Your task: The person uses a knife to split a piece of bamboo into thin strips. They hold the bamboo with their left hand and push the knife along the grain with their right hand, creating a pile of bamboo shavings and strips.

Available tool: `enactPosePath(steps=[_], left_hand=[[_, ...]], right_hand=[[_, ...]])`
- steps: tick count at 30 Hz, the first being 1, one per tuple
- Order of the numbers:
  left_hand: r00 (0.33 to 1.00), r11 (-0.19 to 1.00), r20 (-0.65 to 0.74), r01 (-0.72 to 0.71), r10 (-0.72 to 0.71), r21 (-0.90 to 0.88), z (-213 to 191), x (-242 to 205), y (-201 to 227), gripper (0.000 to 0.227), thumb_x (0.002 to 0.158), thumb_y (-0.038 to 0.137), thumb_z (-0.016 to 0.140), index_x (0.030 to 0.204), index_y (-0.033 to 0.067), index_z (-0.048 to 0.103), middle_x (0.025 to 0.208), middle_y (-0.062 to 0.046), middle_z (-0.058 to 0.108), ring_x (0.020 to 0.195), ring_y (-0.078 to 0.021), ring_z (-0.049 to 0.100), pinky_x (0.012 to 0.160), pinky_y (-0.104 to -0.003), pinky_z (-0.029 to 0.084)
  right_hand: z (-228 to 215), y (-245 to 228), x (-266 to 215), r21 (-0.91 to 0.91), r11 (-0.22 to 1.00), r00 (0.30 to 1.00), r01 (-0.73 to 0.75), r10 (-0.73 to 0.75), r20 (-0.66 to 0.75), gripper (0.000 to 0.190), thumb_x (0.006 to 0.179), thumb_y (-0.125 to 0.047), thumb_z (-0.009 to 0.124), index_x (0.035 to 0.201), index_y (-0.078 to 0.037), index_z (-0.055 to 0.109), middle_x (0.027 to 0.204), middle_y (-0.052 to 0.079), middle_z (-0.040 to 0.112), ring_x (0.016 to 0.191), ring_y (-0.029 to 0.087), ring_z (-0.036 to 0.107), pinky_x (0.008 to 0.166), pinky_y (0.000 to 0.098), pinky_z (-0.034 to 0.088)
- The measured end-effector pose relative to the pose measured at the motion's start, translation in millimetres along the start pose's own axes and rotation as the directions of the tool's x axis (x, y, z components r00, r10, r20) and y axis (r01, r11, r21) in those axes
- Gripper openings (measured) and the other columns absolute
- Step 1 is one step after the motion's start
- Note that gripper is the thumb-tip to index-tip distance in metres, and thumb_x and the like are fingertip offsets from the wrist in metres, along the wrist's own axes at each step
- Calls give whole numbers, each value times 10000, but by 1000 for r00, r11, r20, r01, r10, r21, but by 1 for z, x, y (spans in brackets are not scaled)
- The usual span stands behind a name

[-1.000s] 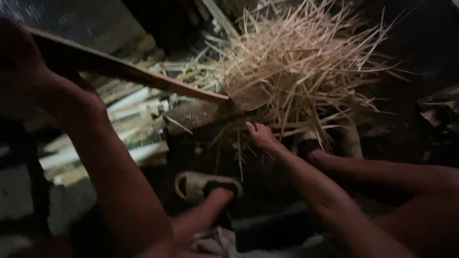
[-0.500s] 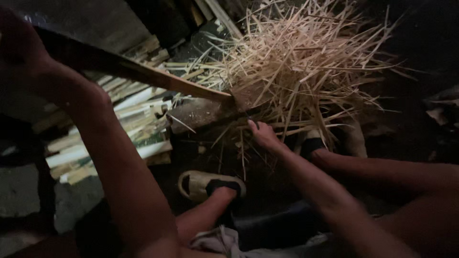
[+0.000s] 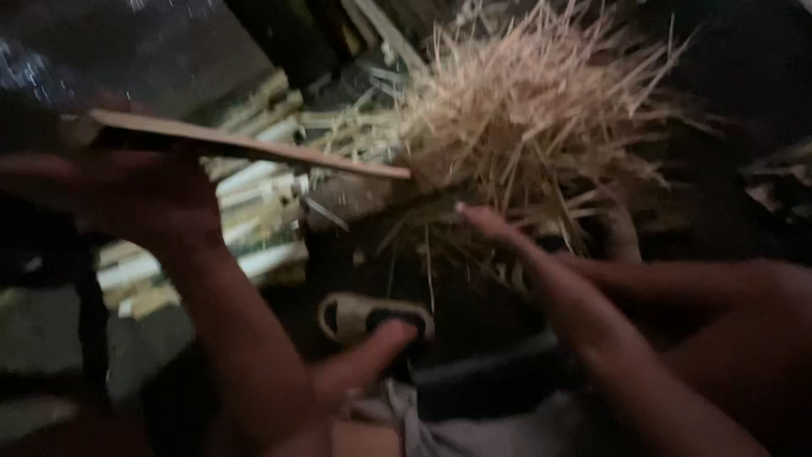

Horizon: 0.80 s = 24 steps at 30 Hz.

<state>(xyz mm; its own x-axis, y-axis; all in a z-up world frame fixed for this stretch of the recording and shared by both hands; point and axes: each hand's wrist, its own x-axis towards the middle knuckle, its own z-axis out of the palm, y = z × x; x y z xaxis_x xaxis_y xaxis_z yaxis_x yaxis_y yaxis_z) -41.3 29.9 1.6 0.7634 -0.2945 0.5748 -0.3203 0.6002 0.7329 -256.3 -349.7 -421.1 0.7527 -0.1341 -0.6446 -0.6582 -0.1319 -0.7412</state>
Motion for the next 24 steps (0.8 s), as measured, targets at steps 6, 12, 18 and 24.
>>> enactPosePath(steps=[6, 12, 18, 24], left_hand=[[379, 367, -17, 883, -925, -294, 39, -79, -112, 841, 802, 526, 734, 1407, 23, 436, 1224, -214, 652, 981, -371, 736, 841, -499, 640], [570, 579, 111, 811, -814, 85, 74, -94, -137, 777, 878, 254, 762, 1499, -70, 424, 1255, -224, 613, 1006, -289, 685, 884, -375, 624], [724, 716, -201, 687, -660, 124, 117, -24, -43, 580, 872, 268, 707, 1334, -33, 527, 980, -48, 634, 742, -140, 632, 623, -298, 583], [815, 922, -507, 375, -281, 92, 89, -39, -82, 278, 1010, 283, 698, 956, 65, 535, 679, 7, 444, 548, -132, 455, 484, -313, 441]], right_hand=[[-2, 16, -42, 356, 934, 865, 36, 149, -479, 593, 1007, -699, 420, 796, -163, 560, 725, 8, 526, 641, 175, 480, 630, 435, 369], [11, -3, -88, 167, 966, 877, 199, -99, -471, 656, 1044, -675, 409, 757, -84, 405, 655, 33, 340, 572, 185, 352, 581, 445, 321], [25, 12, -71, 383, 923, 984, 45, 26, -177, 599, 1018, -694, 473, 935, -102, 503, 724, 25, 397, 650, 208, 388, 633, 450, 350], [43, 39, -55, 145, 962, 940, 230, -182, -287, 647, 990, -654, 561, 1236, -57, 609, 952, -67, 604, 879, 130, 571, 763, 389, 478]])
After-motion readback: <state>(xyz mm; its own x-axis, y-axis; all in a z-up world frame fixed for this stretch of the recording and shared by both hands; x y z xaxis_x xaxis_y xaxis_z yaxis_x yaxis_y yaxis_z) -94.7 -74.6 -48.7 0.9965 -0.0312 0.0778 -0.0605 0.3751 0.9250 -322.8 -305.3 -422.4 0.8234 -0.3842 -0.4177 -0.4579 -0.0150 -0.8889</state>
